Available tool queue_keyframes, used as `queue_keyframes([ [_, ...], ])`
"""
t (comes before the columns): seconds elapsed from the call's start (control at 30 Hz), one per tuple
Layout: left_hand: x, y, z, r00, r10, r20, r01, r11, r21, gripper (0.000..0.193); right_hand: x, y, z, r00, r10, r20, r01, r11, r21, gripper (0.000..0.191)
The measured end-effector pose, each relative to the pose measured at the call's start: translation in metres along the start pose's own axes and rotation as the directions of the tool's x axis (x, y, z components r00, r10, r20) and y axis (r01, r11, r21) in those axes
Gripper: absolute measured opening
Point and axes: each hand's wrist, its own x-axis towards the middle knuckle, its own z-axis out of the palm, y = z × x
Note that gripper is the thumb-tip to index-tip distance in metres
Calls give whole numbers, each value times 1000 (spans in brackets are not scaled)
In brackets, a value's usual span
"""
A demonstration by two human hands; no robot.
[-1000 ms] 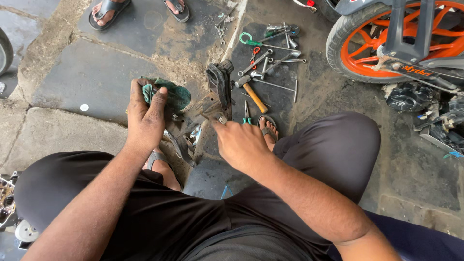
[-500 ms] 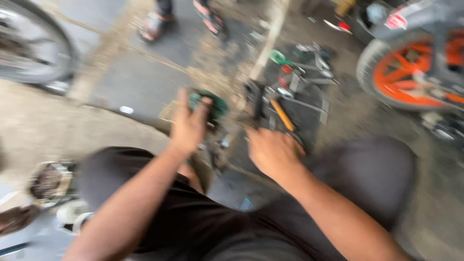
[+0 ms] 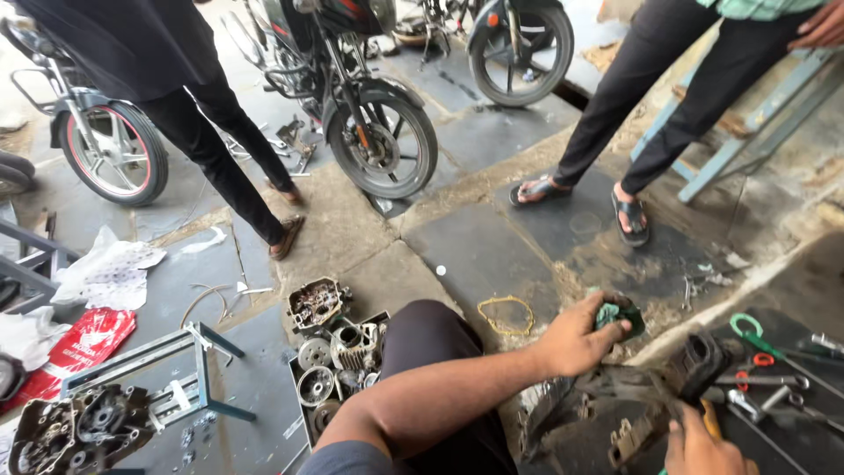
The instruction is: The person sits on the floor and cleans a metal motorcycle frame part using a green rag and a small metal tool. They wipe the surface and scrape off grime from crevices, occasionally adjusting their grip on the part.
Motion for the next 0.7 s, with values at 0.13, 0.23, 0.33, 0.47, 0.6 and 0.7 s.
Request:
queue_keyframes([
  [0.13, 5, -18, -3, 990, 40, 133, -31, 997, -70, 40, 28, 31, 81, 970, -83, -230, 142, 957, 252, 56],
  [0.23, 9, -30, -4, 975, 82, 207, -25, 964, -264, 39, 54, 31, 110, 949, -7, -314, 171, 850, 499, 34],
  [0.33, 11, -33, -6, 952, 187, 242, -127, 962, -243, 44, 77, 24, 104, 988, 130, -78, -1, 518, 855, 28],
  [0.47, 8, -18, -12, 907, 265, 327, -279, 960, -6, 55, 89, 23, 76, 922, 73, 379, -382, 309, 871, 36],
  [0.6, 2, 2, -16, 907, 90, 412, -145, 984, 103, 56, 77, 13, 66, 896, 60, 440, -439, 272, 856, 48],
  [0.7, -3, 5, -13, 925, 94, 369, -161, 975, 155, 56, 79, 13, 66, 942, 80, 326, -334, 329, 883, 51],
])
